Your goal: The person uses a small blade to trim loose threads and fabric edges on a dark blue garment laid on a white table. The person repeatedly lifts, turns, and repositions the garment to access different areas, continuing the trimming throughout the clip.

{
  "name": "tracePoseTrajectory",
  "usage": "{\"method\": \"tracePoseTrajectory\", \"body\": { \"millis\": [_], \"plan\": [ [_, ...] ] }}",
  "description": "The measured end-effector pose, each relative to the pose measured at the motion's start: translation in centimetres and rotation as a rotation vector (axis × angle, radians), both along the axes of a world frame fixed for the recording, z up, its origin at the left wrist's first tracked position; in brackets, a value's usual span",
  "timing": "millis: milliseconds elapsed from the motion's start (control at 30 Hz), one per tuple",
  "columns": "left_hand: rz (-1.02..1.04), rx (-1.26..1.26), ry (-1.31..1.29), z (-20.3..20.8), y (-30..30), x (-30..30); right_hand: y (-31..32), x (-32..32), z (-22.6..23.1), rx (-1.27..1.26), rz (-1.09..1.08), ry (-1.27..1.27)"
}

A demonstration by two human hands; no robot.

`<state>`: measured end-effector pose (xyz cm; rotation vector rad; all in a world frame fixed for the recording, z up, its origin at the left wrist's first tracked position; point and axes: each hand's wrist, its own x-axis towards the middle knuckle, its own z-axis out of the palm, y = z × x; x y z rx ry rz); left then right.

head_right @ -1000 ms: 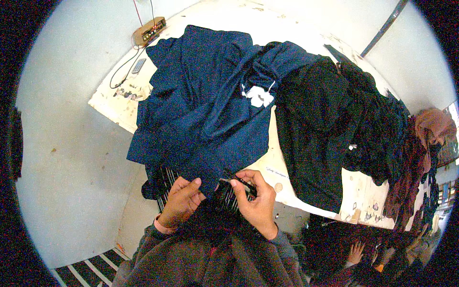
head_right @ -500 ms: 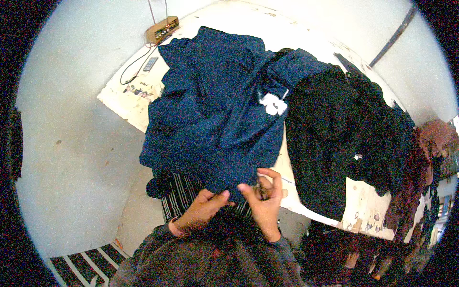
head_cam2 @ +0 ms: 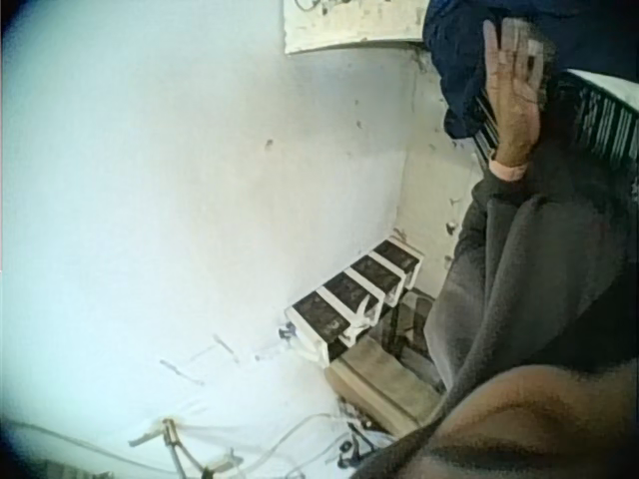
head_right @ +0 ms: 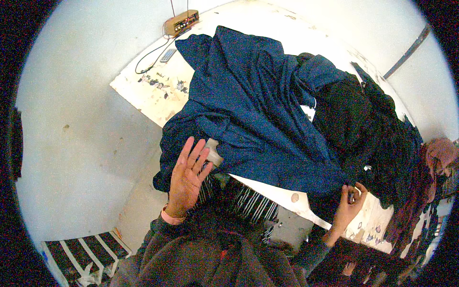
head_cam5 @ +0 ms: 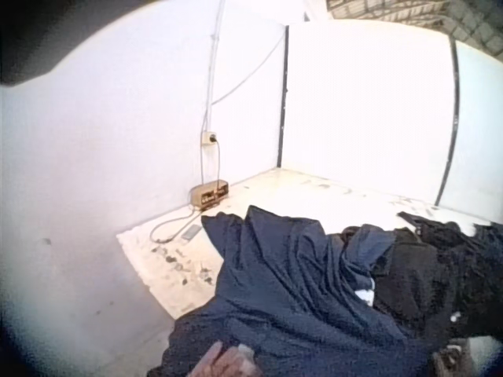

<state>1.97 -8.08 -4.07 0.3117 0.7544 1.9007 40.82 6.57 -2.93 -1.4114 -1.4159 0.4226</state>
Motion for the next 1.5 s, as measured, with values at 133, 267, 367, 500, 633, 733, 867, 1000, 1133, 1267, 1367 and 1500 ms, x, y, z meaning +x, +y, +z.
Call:
{"method": "tracePoseTrajectory", "body": {
  "millis": [133,267,367,500,633,733,867,1000,1133,1267,1367,1500],
  "plan": [
    [0.049,-0.175,0.162,-1.7,-0.2,0.4,-1.3,-2.9,0.7,-0.01,-0.36,-0.548],
    [0.008,-0.289,0.8,-2.5,-0.9,0.9,-1.9,-5.6,0.9,0.039,-0.19,-0.262],
    [-0.048,-0.268,1.046,-1.9,-1.1,0.9,-2.7,-8.2,0.7,-0.035,0.093,-0.097],
    [-0.268,-0.336,0.325,-1.9,-0.8,1.1,-4.9,-12.8,1.4,-0.183,0.407,0.088],
    [-0.296,-0.32,0.141,-0.8,-0.9,1.4,-6.3,-16.0,0.4,0.078,0.626,-0.206],
    [-0.352,-0.275,0.071,-0.1,-1.4,1.4,-7.4,-18.1,1.8,0.267,0.714,-0.467],
    [-0.357,-0.281,0.191,0.2,-1.8,1.2,-7.3,-18.4,0.6,0.625,0.711,-0.655],
    [-0.238,-0.143,0.204,1.0,-0.9,1.4,-7.6,-17.6,1.3,0.704,0.802,-0.685],
    [-0.258,-0.193,0.291,1.3,-1.5,1.3,-7.6,-17.3,0.5,0.593,0.87,-0.639],
    [-0.242,-0.145,0.284,1.1,-1.6,1.5,-7.5,-17.5,0.6,0.512,0.884,-0.563],
    [-0.229,-0.131,0.264,1.1,-1.7,1.4,-7.6,-17.5,0.1,0.528,0.891,-0.596],
    [-0.237,-0.159,0.298,0.7,-1.9,1.1,-7.5,-17.7,0.0,0.46,0.957,-0.551]
  ]
}}
